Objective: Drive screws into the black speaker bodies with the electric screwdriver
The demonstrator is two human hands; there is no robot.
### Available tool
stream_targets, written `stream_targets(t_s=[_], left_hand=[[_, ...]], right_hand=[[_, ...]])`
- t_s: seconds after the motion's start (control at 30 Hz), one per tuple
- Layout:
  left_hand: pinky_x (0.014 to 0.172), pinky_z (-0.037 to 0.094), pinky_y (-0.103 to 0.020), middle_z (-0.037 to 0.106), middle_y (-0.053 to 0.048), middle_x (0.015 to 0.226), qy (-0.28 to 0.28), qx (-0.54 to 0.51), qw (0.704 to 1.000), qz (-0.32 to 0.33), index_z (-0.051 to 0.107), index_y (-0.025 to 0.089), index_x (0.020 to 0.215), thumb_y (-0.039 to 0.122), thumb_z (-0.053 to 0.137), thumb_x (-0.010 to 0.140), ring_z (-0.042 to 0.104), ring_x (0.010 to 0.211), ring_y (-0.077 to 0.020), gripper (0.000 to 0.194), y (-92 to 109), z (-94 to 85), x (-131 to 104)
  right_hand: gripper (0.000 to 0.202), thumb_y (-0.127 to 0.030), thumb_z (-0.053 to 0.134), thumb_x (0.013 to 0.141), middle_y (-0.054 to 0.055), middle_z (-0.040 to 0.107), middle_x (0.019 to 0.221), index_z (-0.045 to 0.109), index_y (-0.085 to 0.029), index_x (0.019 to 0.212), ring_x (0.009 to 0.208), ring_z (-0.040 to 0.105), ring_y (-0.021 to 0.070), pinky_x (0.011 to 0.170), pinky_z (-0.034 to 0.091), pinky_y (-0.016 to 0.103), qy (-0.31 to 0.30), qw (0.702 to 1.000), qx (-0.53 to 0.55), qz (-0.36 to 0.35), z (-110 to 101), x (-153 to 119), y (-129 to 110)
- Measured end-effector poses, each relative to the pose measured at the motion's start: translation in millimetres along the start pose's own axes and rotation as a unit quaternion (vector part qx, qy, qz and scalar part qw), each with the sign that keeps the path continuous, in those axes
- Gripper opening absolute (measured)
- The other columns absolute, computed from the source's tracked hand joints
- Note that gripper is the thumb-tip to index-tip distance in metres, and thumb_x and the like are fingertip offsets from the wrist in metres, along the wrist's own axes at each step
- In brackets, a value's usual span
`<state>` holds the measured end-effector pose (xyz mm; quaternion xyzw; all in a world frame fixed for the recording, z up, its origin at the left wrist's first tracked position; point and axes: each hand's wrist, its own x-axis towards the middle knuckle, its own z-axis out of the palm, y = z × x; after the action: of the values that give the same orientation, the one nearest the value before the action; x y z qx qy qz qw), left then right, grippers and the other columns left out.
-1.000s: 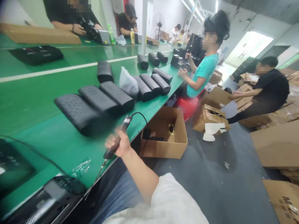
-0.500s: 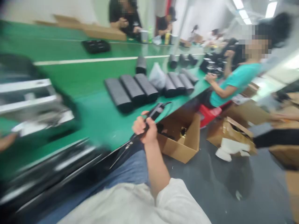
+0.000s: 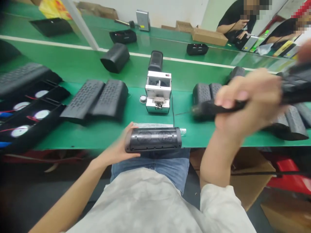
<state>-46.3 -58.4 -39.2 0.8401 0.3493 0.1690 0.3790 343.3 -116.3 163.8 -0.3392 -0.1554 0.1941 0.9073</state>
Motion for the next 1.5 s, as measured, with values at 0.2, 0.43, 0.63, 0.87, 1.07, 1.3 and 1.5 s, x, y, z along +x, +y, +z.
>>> stream_targets(t_s=[0.2, 0.43, 0.63, 0.87, 1.07, 1.3, 1.5], left_hand=[[0.135, 0.053, -0.051, 0.056, -0.015, 0.170, 0.022, -0.071, 0.997, 0.027, 0.045, 0.030, 0.169, 0.039, 0.102, 0.086, 0.064, 0.157, -0.0392, 0.101, -13, -3.9, 31], [0.134, 0.054, -0.050, 0.055, -0.015, 0.169, 0.004, -0.098, 0.995, 0.028, 0.044, 0.030, 0.170, 0.035, 0.103, 0.084, 0.065, 0.154, -0.0380, 0.104, -17, -11.3, 39], [0.136, 0.052, -0.057, 0.049, -0.019, 0.175, 0.016, -0.105, 0.992, 0.062, 0.027, 0.035, 0.184, 0.045, 0.104, 0.088, 0.060, 0.160, -0.0421, 0.123, -31, 2.3, 32], [0.133, 0.053, -0.067, 0.051, -0.023, 0.176, 0.024, -0.131, 0.986, 0.100, -0.001, 0.039, 0.192, 0.062, 0.102, 0.090, 0.062, 0.158, -0.0451, 0.147, -40, 11.2, 32], [0.135, 0.050, -0.070, 0.052, -0.023, 0.178, 0.023, -0.135, 0.985, 0.105, 0.000, 0.039, 0.192, 0.065, 0.101, 0.090, 0.061, 0.161, -0.0468, 0.146, -36, 10.1, 34], [0.136, 0.048, -0.074, 0.047, -0.024, 0.181, 0.016, -0.136, 0.985, 0.104, -0.004, 0.040, 0.192, 0.064, 0.101, 0.091, 0.055, 0.166, -0.0492, 0.148, -30, 7.2, 34], [0.136, 0.048, -0.077, 0.048, -0.025, 0.180, 0.026, -0.139, 0.983, 0.115, -0.007, 0.038, 0.192, 0.063, 0.102, 0.091, 0.056, 0.165, -0.0497, 0.150, -31, 12.4, 34]], right_hand=[[0.044, -0.061, 0.085, 0.099, -0.011, 0.049, 0.069, 0.060, -0.039, 0.127, 0.046, 0.041, 0.0146, 0.043, 0.044, 0.036, -0.313, 0.903, -0.169, -0.240, 82, -1, 110], [0.038, -0.062, 0.072, 0.108, -0.010, 0.051, 0.080, 0.043, -0.039, 0.116, 0.053, 0.048, 0.0157, 0.052, 0.051, 0.039, -0.363, 0.871, -0.266, -0.195, 106, 1, 147], [0.030, -0.031, 0.073, 0.114, -0.011, 0.056, 0.081, 0.044, -0.036, 0.117, 0.054, 0.049, 0.0135, 0.055, 0.052, 0.035, -0.350, 0.859, -0.334, -0.169, 110, -8, 164], [0.031, -0.046, 0.077, 0.110, -0.010, 0.055, 0.079, 0.047, -0.038, 0.116, 0.052, 0.048, 0.0156, 0.053, 0.049, 0.038, -0.368, 0.865, -0.285, -0.190, 103, -6, 165], [0.040, -0.059, 0.082, 0.110, -0.007, 0.058, 0.082, 0.049, -0.036, 0.118, 0.052, 0.046, 0.0157, 0.052, 0.045, 0.038, -0.349, 0.872, -0.271, -0.210, 105, -6, 163], [0.047, -0.059, 0.086, 0.108, -0.008, 0.060, 0.089, 0.048, -0.035, 0.123, 0.054, 0.046, 0.0131, 0.052, 0.042, 0.037, -0.343, 0.879, -0.253, -0.214, 107, 2, 180], [0.043, -0.062, 0.082, 0.105, -0.010, 0.041, 0.074, 0.050, -0.037, 0.120, 0.051, 0.040, 0.0160, 0.049, 0.040, 0.037, -0.309, 0.884, -0.270, -0.225, 107, 3, 185]])
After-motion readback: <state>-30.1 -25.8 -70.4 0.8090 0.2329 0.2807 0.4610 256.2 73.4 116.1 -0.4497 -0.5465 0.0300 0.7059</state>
